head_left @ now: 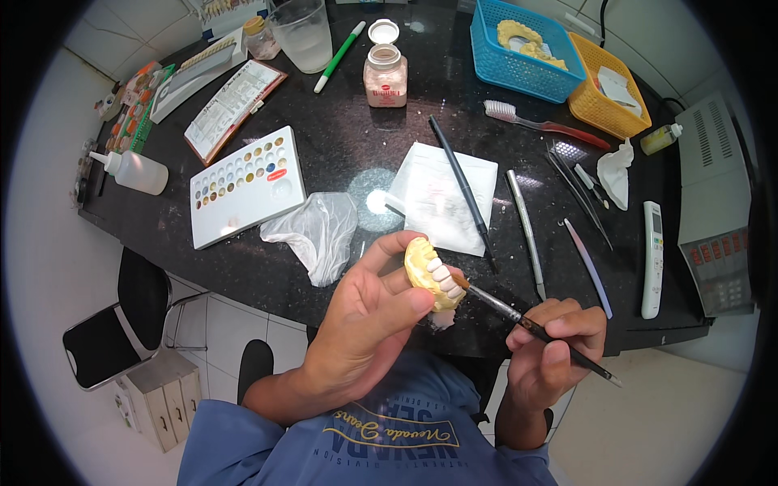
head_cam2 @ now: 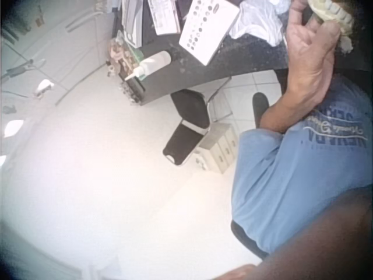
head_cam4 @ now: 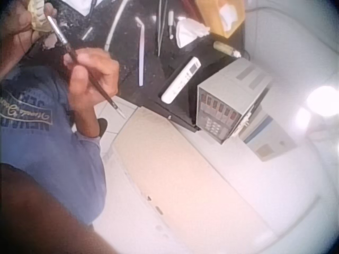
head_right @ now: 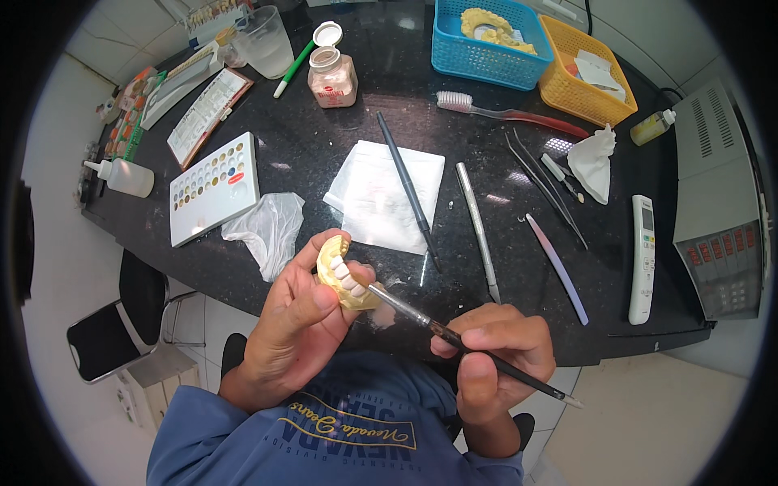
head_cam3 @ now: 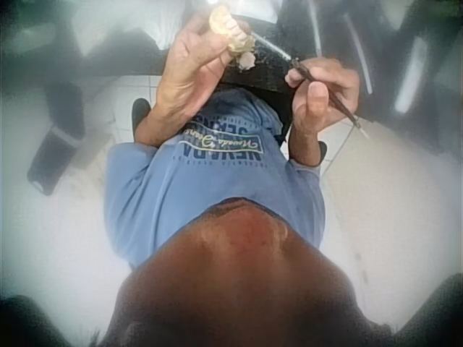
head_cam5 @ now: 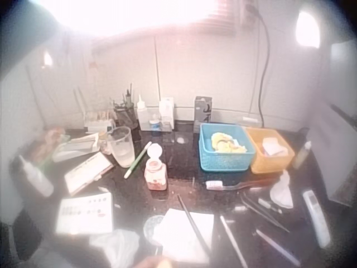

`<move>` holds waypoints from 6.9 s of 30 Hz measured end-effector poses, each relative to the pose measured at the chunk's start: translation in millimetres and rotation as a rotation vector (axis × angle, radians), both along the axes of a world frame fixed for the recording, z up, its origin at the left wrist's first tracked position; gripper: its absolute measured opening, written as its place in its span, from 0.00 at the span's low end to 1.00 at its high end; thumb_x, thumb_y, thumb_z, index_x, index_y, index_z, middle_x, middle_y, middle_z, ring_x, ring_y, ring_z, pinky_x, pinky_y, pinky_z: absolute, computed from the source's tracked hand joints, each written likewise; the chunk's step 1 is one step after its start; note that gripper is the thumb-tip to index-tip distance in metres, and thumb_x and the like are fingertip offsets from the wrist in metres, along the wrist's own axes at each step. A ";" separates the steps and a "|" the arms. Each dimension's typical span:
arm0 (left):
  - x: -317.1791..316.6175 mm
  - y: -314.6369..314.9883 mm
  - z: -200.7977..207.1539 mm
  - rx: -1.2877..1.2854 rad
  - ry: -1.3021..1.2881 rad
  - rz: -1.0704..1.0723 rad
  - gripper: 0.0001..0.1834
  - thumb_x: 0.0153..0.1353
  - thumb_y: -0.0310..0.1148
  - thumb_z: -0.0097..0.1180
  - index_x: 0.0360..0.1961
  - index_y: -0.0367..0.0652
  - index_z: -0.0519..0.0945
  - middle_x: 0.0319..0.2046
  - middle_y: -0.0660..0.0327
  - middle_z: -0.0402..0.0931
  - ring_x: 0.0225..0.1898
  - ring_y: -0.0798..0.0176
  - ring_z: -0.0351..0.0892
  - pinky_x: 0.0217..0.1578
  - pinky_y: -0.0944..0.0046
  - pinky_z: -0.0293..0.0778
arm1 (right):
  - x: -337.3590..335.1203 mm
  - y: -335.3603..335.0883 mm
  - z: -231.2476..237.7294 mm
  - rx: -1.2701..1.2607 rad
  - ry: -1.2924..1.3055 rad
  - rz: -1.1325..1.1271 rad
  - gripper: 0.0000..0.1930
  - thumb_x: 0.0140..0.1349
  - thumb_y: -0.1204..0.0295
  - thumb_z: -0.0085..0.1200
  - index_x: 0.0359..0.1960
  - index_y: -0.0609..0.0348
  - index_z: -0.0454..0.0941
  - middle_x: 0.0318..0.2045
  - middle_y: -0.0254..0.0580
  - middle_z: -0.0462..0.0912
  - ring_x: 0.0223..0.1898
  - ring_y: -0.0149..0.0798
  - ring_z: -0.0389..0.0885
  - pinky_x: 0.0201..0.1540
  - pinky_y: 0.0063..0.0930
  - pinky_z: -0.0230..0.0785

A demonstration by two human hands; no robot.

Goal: The person holds a dental prosthesis and uses a fine brush to apply a substance to the teeth and gum areas. They switch between a brush and a metal sculpting tool to refine the surface, occasionally wiping the brush on a paper towel. The work is performed at a cluttered lab bench with dental materials and tools visible.

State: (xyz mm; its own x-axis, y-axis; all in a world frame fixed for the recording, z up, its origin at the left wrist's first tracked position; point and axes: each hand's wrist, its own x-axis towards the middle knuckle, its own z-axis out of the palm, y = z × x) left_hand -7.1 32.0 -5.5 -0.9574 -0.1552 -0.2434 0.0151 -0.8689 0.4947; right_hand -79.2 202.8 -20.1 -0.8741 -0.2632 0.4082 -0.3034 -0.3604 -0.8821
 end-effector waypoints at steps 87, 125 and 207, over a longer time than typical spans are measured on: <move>-8.7 14.5 -18.1 -0.461 0.213 0.419 0.31 0.55 0.13 0.56 0.55 0.40 0.55 0.46 0.46 0.74 0.52 0.58 0.75 0.56 0.59 0.69 | 8.1 -2.9 19.9 0.385 0.547 -0.081 0.10 0.59 0.68 0.56 0.35 0.62 0.72 0.25 0.46 0.77 0.17 0.31 0.77 0.19 0.19 0.71; -6.5 9.0 -11.2 -0.235 0.124 0.379 0.29 0.57 0.17 0.56 0.57 0.40 0.57 0.46 0.47 0.76 0.50 0.59 0.76 0.55 0.59 0.70 | 3.9 -3.6 20.4 0.395 0.575 -0.037 0.10 0.60 0.69 0.57 0.36 0.62 0.73 0.25 0.46 0.79 0.17 0.31 0.78 0.20 0.20 0.74; -4.2 9.2 -11.2 -0.282 0.133 0.388 0.33 0.56 0.21 0.60 0.60 0.40 0.57 0.46 0.50 0.77 0.52 0.60 0.75 0.58 0.58 0.66 | 8.2 -9.7 18.6 0.400 0.564 -0.019 0.10 0.62 0.67 0.56 0.37 0.61 0.72 0.25 0.45 0.77 0.19 0.30 0.78 0.19 0.18 0.73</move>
State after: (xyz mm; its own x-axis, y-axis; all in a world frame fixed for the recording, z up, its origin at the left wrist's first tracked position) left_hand -11.3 41.1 -16.7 -0.8358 -0.5486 -0.0197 0.3903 -0.6191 0.6815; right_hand -71.0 193.2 -1.5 -0.5623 -0.4752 0.6768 -0.7581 -0.0306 -0.6514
